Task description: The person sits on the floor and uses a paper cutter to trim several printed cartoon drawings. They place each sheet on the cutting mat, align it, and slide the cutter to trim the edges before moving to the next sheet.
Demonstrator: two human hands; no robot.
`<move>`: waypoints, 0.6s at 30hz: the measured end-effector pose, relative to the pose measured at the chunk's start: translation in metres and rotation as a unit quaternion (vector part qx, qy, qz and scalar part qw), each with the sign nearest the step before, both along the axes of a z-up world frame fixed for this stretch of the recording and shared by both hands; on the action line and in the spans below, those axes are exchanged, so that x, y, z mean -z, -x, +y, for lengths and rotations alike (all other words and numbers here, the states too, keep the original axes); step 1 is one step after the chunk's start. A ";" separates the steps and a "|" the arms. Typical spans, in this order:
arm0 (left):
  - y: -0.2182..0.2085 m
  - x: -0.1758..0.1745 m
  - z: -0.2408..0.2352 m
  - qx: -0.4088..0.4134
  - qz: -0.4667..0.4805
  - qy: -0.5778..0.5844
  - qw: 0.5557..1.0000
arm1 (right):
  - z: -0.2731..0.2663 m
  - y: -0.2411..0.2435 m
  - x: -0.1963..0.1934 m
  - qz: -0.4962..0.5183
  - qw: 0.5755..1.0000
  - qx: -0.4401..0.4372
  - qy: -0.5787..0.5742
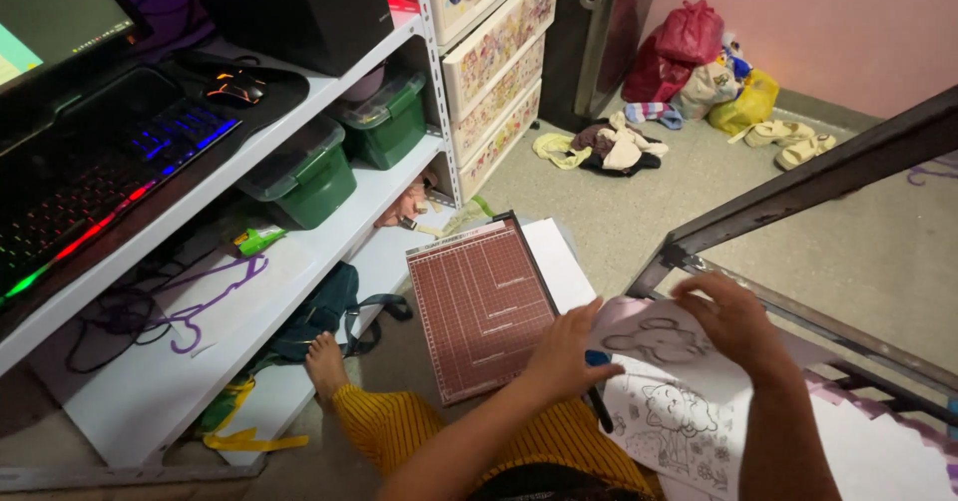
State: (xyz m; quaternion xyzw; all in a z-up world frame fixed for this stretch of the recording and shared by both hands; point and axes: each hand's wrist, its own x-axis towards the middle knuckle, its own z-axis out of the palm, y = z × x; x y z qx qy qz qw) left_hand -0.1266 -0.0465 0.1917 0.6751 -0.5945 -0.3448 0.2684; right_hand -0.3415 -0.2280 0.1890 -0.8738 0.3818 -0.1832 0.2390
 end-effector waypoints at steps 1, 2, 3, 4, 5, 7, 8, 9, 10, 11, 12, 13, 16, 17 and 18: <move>0.000 0.029 -0.011 0.001 0.000 0.002 1.000 | 0.004 -0.009 -0.004 0.000 1.000 0.001 0.002; -0.001 0.058 -0.023 -0.055 -0.065 0.221 0.971 | 0.007 -0.021 -0.009 -0.072 0.996 -0.034 0.034; -0.003 0.086 -0.034 -0.102 -0.127 0.429 0.888 | 0.010 -0.033 -0.013 -0.143 0.985 -0.069 0.065; -0.009 0.075 -0.028 -0.105 -0.130 0.430 0.887 | 0.008 -0.043 -0.013 -0.145 0.985 -0.073 0.066; -0.015 0.063 -0.021 -0.130 -0.087 0.384 0.910 | 0.006 -0.053 -0.013 -0.212 0.966 -0.092 0.115; -0.046 0.057 -0.012 -0.156 -0.048 0.336 0.928 | -0.001 -0.068 -0.003 -0.282 0.939 -0.114 0.163; -0.068 0.064 -0.009 -0.241 0.043 0.213 0.946 | -0.004 -0.071 0.007 -0.286 0.936 -0.058 0.198; -0.091 0.071 -0.005 -0.320 0.133 0.085 0.934 | -0.008 -0.074 0.017 -0.289 0.929 -0.002 0.232; -0.130 0.120 -0.005 -0.323 0.131 0.085 0.934 | -0.001 -0.075 0.037 -0.290 0.929 -0.004 0.230; -0.163 0.167 -0.004 -0.380 0.128 0.119 0.908 | 0.005 -0.076 0.057 -0.210 0.966 0.084 0.128; -0.189 0.211 -0.003 -0.437 0.125 0.154 0.877 | 0.012 -0.077 0.077 -0.124 0.977 0.170 0.023; -0.198 0.216 0.013 -0.441 0.124 0.155 0.875 | 0.025 -0.078 0.084 -0.124 0.978 0.165 0.023; -0.218 0.239 0.053 -0.505 0.148 0.118 0.842 | 0.063 -0.082 0.109 0.130 0.954 0.156 -0.221; -0.220 0.251 0.061 -0.512 0.137 0.125 0.839 | 0.077 -0.081 0.122 0.163 0.940 0.107 -0.280; -0.221 0.263 0.068 -0.516 0.127 0.130 0.837 | 0.089 -0.079 0.135 0.194 0.919 0.061 -0.337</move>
